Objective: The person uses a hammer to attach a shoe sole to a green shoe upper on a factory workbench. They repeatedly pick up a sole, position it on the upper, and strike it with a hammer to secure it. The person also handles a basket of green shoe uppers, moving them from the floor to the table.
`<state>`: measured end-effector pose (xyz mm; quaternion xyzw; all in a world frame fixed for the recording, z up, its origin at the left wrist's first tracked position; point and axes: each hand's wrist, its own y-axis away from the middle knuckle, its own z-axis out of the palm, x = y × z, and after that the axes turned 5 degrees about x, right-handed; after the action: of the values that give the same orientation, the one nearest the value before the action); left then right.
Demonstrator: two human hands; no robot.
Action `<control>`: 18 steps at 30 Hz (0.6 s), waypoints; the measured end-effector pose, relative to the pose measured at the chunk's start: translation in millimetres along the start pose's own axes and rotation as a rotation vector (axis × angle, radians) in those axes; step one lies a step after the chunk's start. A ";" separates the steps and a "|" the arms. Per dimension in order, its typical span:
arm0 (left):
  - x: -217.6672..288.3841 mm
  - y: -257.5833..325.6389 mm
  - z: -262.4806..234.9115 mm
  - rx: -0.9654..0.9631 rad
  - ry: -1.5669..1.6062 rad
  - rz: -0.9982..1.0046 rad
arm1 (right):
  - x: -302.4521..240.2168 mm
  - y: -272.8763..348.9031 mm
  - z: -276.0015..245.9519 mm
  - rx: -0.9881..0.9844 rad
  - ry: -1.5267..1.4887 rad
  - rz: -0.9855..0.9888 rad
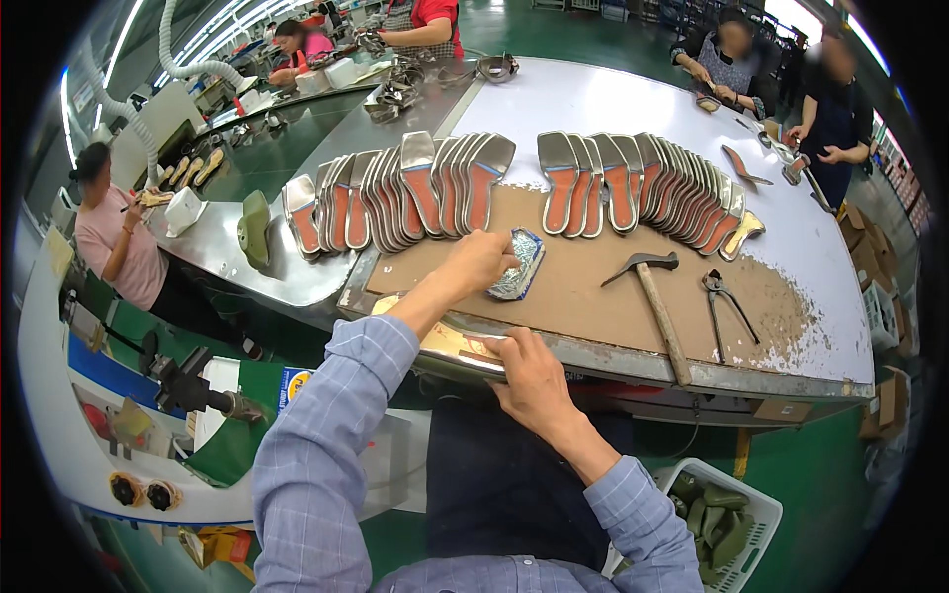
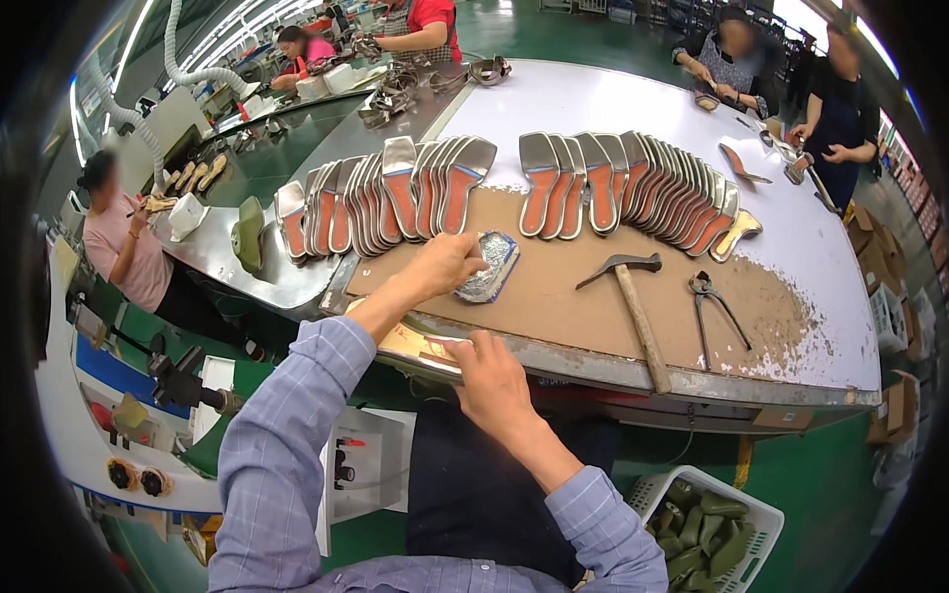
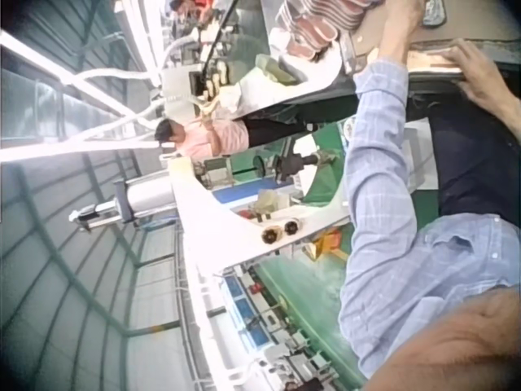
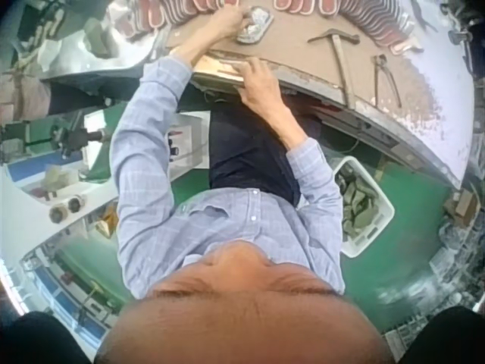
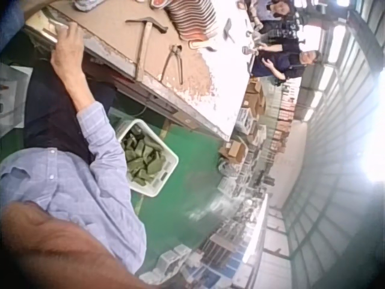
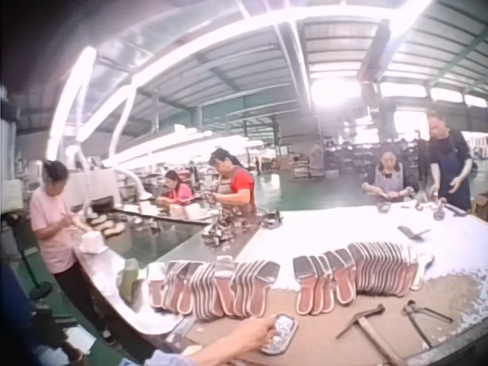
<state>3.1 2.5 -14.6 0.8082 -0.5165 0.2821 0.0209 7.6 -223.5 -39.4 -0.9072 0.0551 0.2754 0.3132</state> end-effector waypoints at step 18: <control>-4.8 2.7 1.8 -0.021 0.014 0.006 | 1.8 0.6 0.6 0.008 0.018 0.005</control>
<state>0.1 4.6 -19.1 0.8043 -0.5218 0.2824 0.0321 8.6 -223.5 -41.1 -0.9082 0.0611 0.2680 0.3156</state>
